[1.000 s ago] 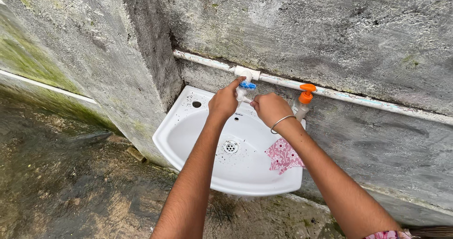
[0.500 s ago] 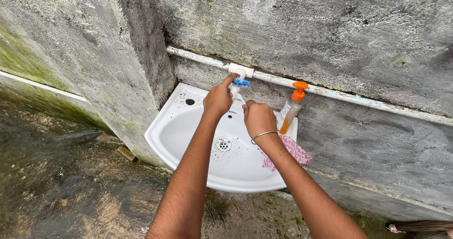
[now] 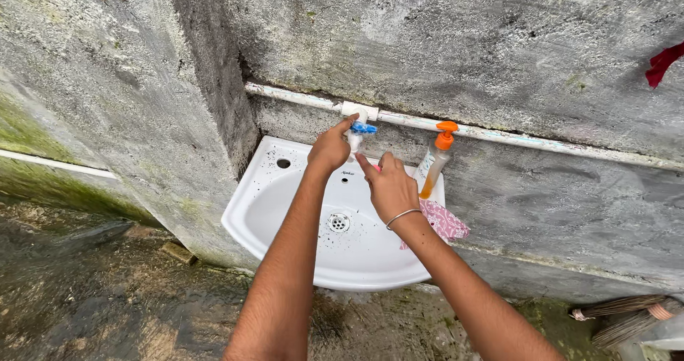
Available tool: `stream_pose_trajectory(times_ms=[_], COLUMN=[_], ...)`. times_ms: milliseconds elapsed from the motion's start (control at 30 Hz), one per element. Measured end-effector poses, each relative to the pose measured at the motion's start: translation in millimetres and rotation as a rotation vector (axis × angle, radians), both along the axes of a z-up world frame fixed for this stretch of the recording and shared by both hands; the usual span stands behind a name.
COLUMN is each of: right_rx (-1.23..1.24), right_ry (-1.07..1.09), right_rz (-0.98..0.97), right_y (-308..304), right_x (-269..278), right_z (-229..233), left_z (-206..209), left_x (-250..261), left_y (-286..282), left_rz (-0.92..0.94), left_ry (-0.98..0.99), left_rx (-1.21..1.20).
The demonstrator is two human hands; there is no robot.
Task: The person cleans an outdoor sink and the connected pipes with a cloth, wiping the basin and the surrounding wall surface.
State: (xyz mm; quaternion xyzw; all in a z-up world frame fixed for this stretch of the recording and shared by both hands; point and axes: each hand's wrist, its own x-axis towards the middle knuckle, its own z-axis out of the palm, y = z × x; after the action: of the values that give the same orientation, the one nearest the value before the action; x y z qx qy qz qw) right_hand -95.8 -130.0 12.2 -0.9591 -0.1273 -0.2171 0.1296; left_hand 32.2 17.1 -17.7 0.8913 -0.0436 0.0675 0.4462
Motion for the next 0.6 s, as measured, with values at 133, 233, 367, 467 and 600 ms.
stream_pose_trajectory(times_ms=[133,233,367,467,600], right_rx=[0.202,0.316,0.246,0.114,-0.141], right_ry=[0.070,0.018,-0.164,-0.404,-0.114], right_rz=[-0.074,0.089,0.169,-0.034,-0.115], right_y=[14.6,33.8,37.7,30.0,25.8], right_x=[-1.8,5.7,23.2,47.4,77.6], right_z=[-7.2,-13.4,0.1,22.0,31.9], left_z=[-6.5,-41.9,-79.9,-60.8,-36.6], left_x=[-22.7,-18.3,17.7,23.5,23.4], left_y=[-6.1,-4.4,-6.9,7.7,12.7], left_rz=[0.232,0.124,-0.016,0.111,0.190], left_ry=[0.186,0.425,0.205,0.575,0.606], left_rx=[-0.477,-0.936,-1.433,-1.101,-0.955])
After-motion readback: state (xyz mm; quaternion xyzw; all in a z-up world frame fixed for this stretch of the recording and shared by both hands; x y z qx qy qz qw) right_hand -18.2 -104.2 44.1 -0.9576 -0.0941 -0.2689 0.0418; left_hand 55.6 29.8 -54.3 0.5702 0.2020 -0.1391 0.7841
